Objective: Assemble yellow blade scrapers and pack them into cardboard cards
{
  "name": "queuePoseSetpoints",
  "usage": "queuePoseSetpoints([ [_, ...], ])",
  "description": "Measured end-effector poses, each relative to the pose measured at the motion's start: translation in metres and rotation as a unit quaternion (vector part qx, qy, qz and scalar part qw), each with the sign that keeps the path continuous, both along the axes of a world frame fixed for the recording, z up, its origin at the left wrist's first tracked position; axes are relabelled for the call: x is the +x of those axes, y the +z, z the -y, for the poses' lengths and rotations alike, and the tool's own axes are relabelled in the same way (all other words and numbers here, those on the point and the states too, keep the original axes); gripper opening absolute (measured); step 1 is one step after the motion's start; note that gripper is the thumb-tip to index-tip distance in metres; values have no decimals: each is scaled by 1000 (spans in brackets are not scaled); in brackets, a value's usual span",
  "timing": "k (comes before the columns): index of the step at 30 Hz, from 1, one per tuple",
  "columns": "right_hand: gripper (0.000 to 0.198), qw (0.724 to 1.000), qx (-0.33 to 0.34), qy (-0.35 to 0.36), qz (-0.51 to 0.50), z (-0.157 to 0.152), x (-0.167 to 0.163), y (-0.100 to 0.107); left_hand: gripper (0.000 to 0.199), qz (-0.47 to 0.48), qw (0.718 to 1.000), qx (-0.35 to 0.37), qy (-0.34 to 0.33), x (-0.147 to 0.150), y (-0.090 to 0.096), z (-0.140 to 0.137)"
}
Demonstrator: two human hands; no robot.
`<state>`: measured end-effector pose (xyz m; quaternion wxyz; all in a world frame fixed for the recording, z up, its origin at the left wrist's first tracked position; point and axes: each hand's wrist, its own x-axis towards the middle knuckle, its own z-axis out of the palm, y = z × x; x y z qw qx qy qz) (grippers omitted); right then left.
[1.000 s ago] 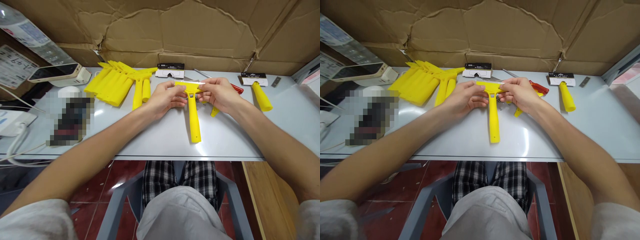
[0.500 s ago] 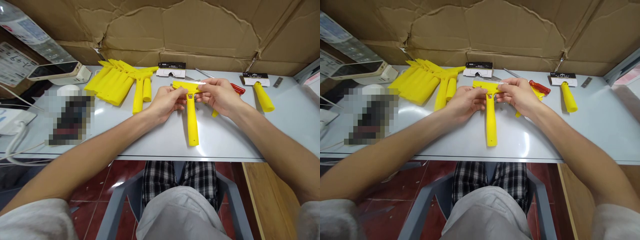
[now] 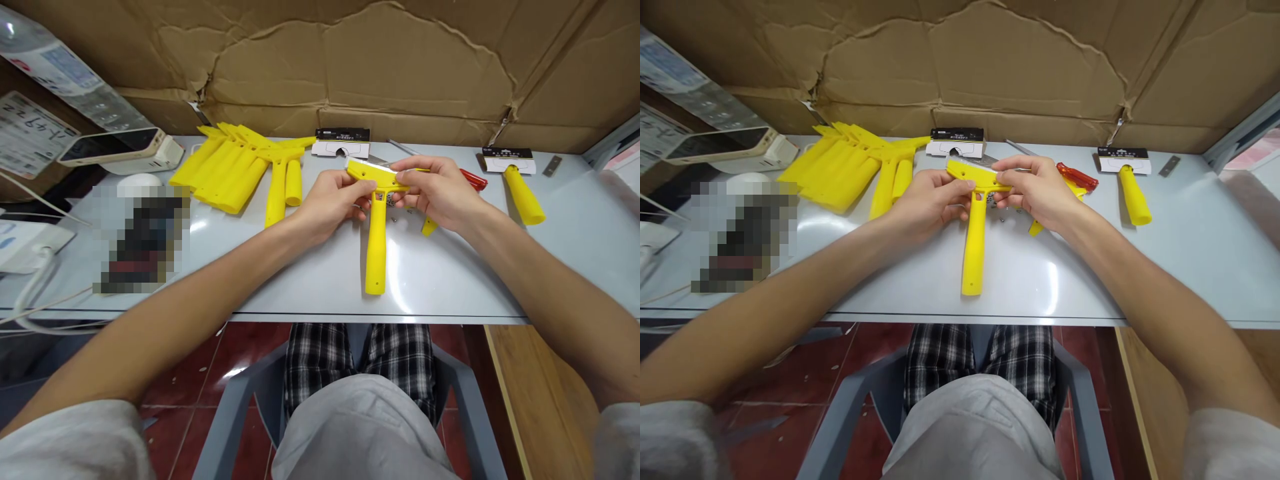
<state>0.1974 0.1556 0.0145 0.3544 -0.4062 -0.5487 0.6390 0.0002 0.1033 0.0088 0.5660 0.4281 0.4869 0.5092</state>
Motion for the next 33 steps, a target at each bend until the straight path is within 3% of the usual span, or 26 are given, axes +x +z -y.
queuePoseSetpoints([
  [5, 22, 1000, -1, -2, -16, -2, 1, 0, 14, -7, 1000, 13, 0, -4, -2, -2],
  [9, 25, 1000, -3, -7, -14, 0, 1, 2, 54, -5, 999, 18, 26, -5, -3, -3],
  [11, 25, 1000, -4, -10, -11, 1, 1, 4, 64, -10, 999, 20, 29, -6, -2, -3],
  [14, 24, 1000, -5, -10, -12, 1, 0, 4, 55, -13, 999, 17, 26, -8, 0, -5],
  [19, 27, 999, -15, -36, -17, -2, 0, 2, 11, 2, 999, 27, 44, -16, 3, -12],
  [28, 21, 998, -24, -57, -27, -7, -3, -1, 11, 25, 998, 4, 64, -17, 2, -17],
  [33, 24, 999, -14, -38, -25, -6, -3, -1, 26, -12, 996, -1, 94, -17, 2, -16],
])
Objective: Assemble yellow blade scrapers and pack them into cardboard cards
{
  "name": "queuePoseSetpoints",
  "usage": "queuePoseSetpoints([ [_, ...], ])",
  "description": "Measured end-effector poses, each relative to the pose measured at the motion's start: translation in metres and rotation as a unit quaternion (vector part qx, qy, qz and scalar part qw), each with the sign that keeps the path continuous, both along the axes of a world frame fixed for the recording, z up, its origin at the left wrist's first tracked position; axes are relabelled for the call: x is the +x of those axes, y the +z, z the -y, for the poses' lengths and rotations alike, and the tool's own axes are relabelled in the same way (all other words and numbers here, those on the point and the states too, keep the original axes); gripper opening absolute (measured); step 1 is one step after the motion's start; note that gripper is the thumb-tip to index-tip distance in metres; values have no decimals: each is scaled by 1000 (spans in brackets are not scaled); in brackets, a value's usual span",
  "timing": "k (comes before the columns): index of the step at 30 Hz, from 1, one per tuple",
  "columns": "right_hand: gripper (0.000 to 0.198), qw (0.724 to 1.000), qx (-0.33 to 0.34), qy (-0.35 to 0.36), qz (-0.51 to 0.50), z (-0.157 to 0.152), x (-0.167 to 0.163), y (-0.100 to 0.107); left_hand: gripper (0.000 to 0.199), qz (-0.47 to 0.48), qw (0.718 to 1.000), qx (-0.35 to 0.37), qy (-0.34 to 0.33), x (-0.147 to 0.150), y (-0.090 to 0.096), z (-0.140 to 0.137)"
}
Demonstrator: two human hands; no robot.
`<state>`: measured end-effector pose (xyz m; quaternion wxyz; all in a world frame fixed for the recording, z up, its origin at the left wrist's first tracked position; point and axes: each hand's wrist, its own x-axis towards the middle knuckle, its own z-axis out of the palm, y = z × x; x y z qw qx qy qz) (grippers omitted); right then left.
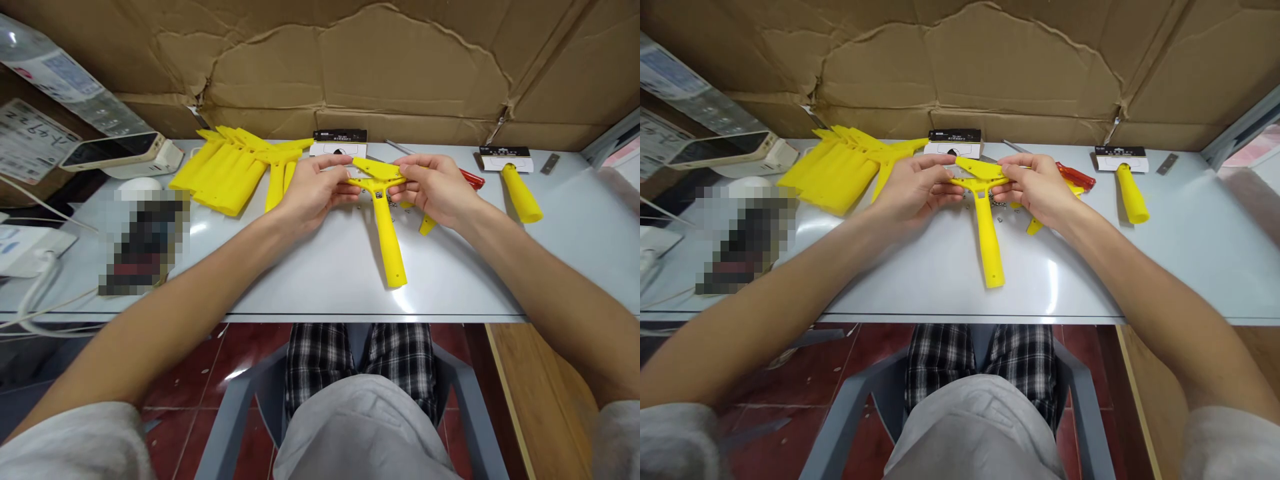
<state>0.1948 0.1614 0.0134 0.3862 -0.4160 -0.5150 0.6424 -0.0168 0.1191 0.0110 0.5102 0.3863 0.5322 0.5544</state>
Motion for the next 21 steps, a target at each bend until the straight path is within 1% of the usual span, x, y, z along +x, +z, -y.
queuePoseSetpoints([
  [2, 24, 1000, 4, 3, 8, 0, 0, 0, 31, -16, 1000, 4, 6, 0, 0, 0],
  [4, 25, 1000, 10, 5, 9, 1, 1, 0, 31, -30, 1000, 9, 5, 1, 0, 1],
  [8, 27, 1000, 19, 5, 7, 3, 0, 1, 20, -41, 999, 20, -1, 1, 1, 1],
  [11, 21, 1000, 16, -6, 15, 6, -1, 5, 16, -42, 999, 22, -3, 0, 2, 2],
  [14, 20, 999, 19, -10, 24, 7, -1, 7, 21, -45, 999, 27, -6, -1, 3, 3],
  [18, 28, 999, 29, 1, 25, 5, 2, 6, 26, -47, 998, 39, -3, 0, 3, 4],
  [21, 28, 999, 31, 2, 23, 4, 4, 5, 26, -44, 997, 60, -22, 1, 1, 4],
])
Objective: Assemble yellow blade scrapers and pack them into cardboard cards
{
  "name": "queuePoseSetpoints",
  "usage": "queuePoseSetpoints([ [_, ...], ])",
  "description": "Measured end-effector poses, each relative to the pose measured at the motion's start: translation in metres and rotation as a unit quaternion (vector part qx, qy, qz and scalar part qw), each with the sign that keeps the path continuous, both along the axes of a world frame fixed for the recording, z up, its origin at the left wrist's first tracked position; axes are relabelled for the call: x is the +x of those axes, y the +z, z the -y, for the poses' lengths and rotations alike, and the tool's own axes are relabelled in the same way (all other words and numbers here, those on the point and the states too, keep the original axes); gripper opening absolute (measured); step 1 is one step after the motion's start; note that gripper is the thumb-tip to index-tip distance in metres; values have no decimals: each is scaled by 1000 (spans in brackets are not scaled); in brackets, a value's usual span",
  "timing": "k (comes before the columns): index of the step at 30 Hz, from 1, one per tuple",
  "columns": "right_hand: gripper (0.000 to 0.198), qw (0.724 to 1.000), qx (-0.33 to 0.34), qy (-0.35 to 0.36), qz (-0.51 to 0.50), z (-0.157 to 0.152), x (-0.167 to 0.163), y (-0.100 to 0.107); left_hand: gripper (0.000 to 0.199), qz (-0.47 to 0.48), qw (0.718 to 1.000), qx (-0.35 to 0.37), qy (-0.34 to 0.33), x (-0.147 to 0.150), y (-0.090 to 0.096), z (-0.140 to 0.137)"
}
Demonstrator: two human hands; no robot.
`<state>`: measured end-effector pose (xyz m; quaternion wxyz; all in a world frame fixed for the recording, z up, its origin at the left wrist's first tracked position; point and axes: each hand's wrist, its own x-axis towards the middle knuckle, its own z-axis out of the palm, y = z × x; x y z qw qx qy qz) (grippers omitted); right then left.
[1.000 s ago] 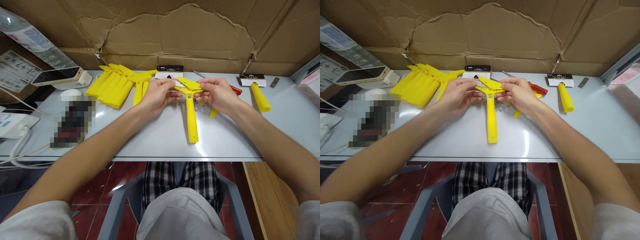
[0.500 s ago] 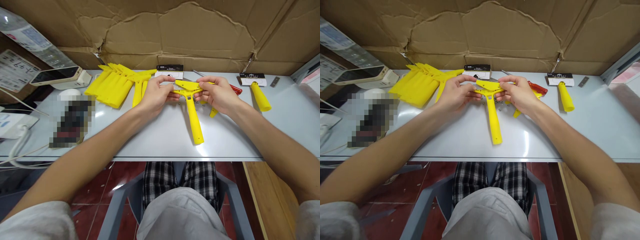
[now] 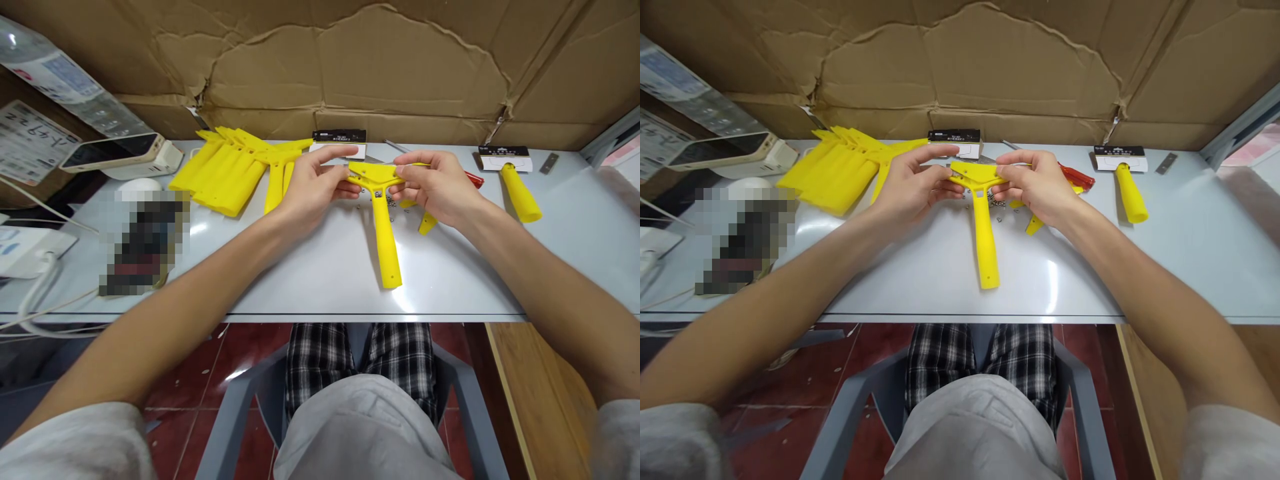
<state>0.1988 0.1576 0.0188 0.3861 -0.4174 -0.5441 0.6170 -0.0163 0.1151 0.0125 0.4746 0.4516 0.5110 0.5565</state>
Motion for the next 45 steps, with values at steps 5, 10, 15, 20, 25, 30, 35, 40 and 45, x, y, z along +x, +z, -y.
queuePoseSetpoints([
  [5, 26, 1000, -2, -1, -1, -1, 1, 0, 18, -21, 1000, 16, -12, 0, -2, -3],
  [10, 23, 1000, -4, 3, -4, -3, 0, -3, 13, -31, 999, 26, -8, -2, -6, -7],
  [15, 24, 1000, -10, 6, 8, -2, -2, -3, 10, -64, 997, 47, -1, -6, -12, -9],
  [20, 23, 1000, -7, 11, 10, -1, -2, -3, 12, -85, 995, 55, -12, -7, -12, -8],
  [25, 19, 1000, -15, 3, 10, 0, -3, -1, 3, -83, 995, 50, -22, -7, -8, -7],
  [30, 19, 1000, -15, -1, 7, 0, -4, -1, 7, -60, 995, 41, -70, -10, -3, -5],
  [35, 19, 1000, -18, -7, 6, -1, -3, -2, 6, -44, 995, 27, -81, -12, 3, -4],
  [40, 18, 1000, -16, -4, -4, -2, -2, -3, 14, -54, 996, 24, -70, -12, 6, -2],
  [45, 15, 1000, -21, -10, 3, 0, -4, 0, 17, -68, 995, 16, -72, -13, 2, -2],
])
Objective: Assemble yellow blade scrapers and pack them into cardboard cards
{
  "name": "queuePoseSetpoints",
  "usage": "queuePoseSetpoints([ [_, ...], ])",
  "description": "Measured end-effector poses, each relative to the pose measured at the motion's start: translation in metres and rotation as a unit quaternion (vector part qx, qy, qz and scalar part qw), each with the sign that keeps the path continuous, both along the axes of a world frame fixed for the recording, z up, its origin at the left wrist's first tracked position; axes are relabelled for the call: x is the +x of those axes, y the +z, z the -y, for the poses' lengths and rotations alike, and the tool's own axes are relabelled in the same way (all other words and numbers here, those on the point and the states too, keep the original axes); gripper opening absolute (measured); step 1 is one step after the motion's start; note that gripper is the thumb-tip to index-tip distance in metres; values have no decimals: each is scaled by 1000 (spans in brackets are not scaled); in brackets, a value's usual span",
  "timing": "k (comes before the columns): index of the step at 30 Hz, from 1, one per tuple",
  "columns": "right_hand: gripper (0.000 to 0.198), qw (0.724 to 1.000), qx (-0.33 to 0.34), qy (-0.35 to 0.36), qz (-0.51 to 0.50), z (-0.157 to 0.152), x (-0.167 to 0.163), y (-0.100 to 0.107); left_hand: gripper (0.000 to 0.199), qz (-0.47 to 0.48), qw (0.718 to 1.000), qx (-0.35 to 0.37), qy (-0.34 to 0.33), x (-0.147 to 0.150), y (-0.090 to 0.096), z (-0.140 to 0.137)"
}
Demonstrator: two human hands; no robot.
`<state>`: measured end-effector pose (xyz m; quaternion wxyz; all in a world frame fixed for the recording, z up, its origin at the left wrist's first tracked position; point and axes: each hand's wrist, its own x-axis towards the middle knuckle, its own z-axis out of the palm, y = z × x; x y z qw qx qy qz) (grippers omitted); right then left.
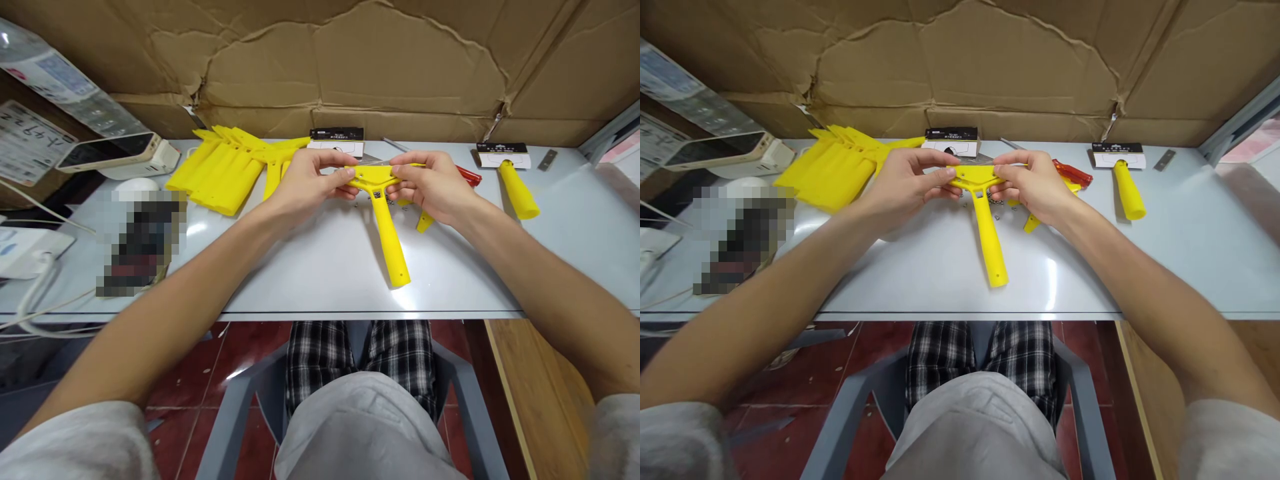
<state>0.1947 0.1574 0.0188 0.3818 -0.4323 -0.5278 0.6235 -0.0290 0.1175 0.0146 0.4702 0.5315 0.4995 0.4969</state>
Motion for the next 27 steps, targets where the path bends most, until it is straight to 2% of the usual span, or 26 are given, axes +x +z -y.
queuePoseSetpoints([
  [7, 15, 1000, -4, -1, 8, 0, -1, -1, 25, -55, 998, 17, 5, -5, -2, -1],
  [14, 14, 1000, -6, -4, 14, 1, -1, 2, 15, -89, 996, 8, 8, -4, 5, 1],
  [21, 13, 1000, -8, 1, 12, 0, -1, 0, 14, -71, 997, 10, -4, -7, 0, -3],
  [27, 16, 1000, 3, 8, -1, 0, 0, -2, 8, -53, 999, -2, -1, -6, 2, -2],
])
